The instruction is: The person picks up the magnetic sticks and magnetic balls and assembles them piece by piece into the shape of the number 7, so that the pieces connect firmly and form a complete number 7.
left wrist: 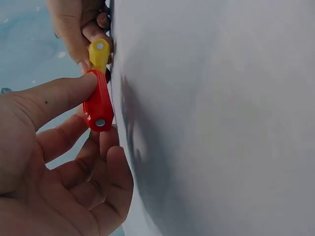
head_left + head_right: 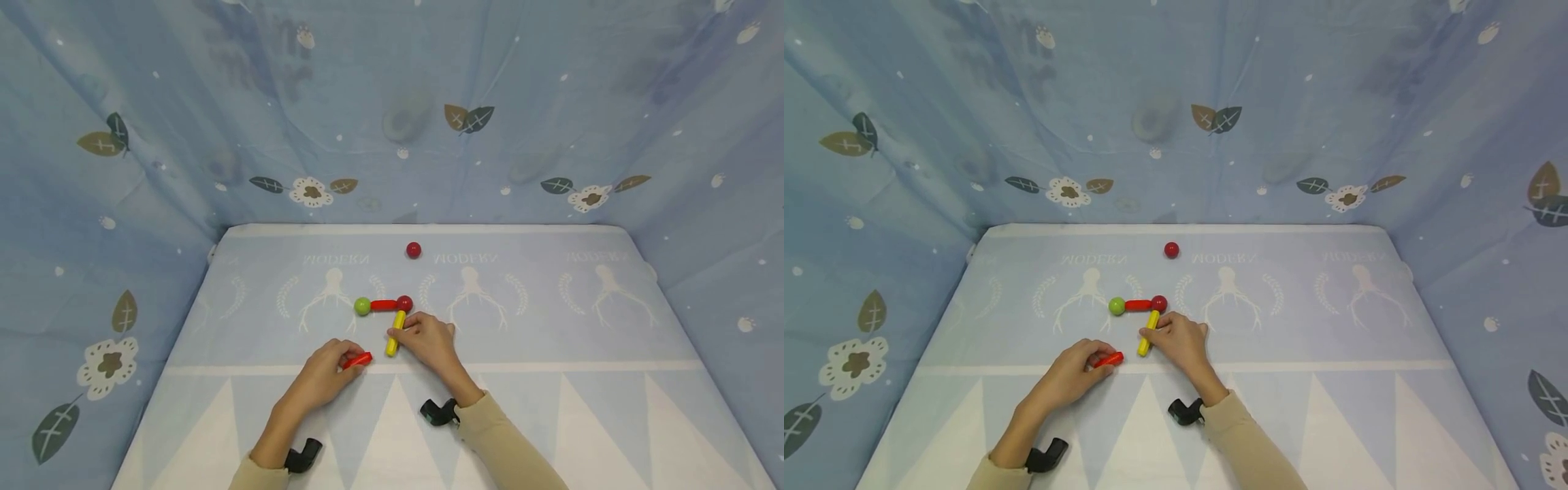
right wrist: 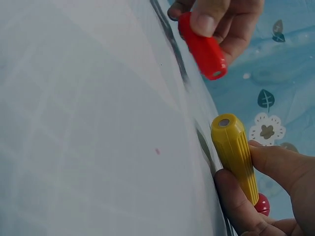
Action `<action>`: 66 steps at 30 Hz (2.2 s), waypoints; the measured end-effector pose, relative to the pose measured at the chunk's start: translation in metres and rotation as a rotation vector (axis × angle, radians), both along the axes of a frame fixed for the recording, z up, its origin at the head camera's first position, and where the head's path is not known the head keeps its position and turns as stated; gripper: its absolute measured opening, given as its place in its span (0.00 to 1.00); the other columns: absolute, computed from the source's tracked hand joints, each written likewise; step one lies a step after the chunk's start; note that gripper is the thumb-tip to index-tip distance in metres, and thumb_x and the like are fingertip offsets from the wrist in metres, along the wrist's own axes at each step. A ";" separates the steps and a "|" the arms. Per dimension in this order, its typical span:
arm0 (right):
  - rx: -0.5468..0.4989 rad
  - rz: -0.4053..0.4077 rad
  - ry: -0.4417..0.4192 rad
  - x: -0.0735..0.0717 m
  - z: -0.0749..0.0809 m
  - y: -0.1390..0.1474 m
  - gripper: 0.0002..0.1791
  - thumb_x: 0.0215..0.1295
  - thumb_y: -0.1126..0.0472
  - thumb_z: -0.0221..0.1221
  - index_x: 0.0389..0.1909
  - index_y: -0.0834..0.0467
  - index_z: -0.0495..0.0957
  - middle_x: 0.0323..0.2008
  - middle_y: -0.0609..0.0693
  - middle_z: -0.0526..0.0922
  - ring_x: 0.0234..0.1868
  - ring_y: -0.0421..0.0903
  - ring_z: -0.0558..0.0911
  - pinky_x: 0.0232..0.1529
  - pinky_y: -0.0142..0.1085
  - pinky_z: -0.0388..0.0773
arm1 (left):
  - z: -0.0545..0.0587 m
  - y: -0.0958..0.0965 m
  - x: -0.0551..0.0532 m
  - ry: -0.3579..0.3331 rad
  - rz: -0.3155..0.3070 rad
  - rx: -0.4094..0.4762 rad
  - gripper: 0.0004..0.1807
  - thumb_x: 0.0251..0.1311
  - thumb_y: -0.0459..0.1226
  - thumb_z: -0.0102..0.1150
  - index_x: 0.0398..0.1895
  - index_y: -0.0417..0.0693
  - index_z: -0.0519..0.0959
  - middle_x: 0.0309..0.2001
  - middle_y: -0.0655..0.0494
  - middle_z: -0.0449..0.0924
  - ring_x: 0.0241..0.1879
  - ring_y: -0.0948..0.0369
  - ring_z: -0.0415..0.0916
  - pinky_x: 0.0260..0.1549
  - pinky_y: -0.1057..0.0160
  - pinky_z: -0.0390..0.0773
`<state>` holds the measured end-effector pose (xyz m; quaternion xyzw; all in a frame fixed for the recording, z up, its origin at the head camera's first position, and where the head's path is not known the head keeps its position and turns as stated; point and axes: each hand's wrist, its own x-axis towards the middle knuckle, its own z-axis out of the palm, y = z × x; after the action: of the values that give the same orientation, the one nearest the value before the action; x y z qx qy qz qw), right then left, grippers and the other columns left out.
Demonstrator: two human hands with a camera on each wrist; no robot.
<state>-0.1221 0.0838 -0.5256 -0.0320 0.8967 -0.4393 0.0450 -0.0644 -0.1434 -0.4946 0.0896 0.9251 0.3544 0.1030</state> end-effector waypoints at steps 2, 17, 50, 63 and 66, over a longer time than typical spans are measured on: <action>0.000 0.001 0.002 0.000 0.000 -0.001 0.19 0.57 0.44 0.72 0.32 0.56 0.82 0.17 0.36 0.80 0.25 0.38 0.77 0.42 0.50 0.55 | 0.002 0.002 0.001 0.002 0.001 0.009 0.13 0.58 0.37 0.72 0.46 0.51 0.83 0.34 0.63 0.74 0.34 0.62 0.71 0.34 0.61 0.73; 0.007 0.004 0.012 0.000 0.000 0.000 0.18 0.57 0.45 0.71 0.32 0.56 0.81 0.17 0.35 0.79 0.27 0.37 0.77 0.43 0.50 0.55 | 0.002 0.013 0.003 -0.075 -0.055 0.113 0.10 0.59 0.40 0.71 0.41 0.49 0.82 0.29 0.66 0.79 0.27 0.67 0.75 0.28 0.65 0.75; 0.001 0.004 0.025 0.000 -0.002 0.000 0.17 0.57 0.46 0.71 0.32 0.55 0.81 0.17 0.34 0.79 0.25 0.36 0.77 0.44 0.50 0.56 | 0.003 0.022 -0.007 -0.105 -0.093 0.065 0.10 0.58 0.40 0.72 0.39 0.47 0.83 0.28 0.65 0.78 0.27 0.66 0.74 0.28 0.64 0.75; 0.008 0.013 0.008 0.000 0.000 0.001 0.18 0.58 0.46 0.71 0.33 0.57 0.81 0.17 0.35 0.79 0.25 0.38 0.76 0.43 0.49 0.56 | 0.004 0.012 -0.009 -0.026 -0.191 -0.043 0.09 0.55 0.34 0.72 0.39 0.53 0.86 0.32 0.64 0.75 0.32 0.62 0.69 0.31 0.61 0.70; 0.008 0.013 0.008 0.000 -0.001 0.000 0.18 0.57 0.46 0.71 0.33 0.57 0.81 0.17 0.35 0.79 0.25 0.37 0.77 0.43 0.49 0.56 | 0.004 0.010 -0.007 0.009 -0.195 -0.041 0.11 0.53 0.31 0.72 0.38 0.55 0.87 0.38 0.60 0.73 0.37 0.60 0.68 0.36 0.59 0.70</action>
<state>-0.1219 0.0841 -0.5262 -0.0392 0.8984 -0.4352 0.0444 -0.0713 -0.1330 -0.4902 0.1788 0.9195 0.3231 0.1347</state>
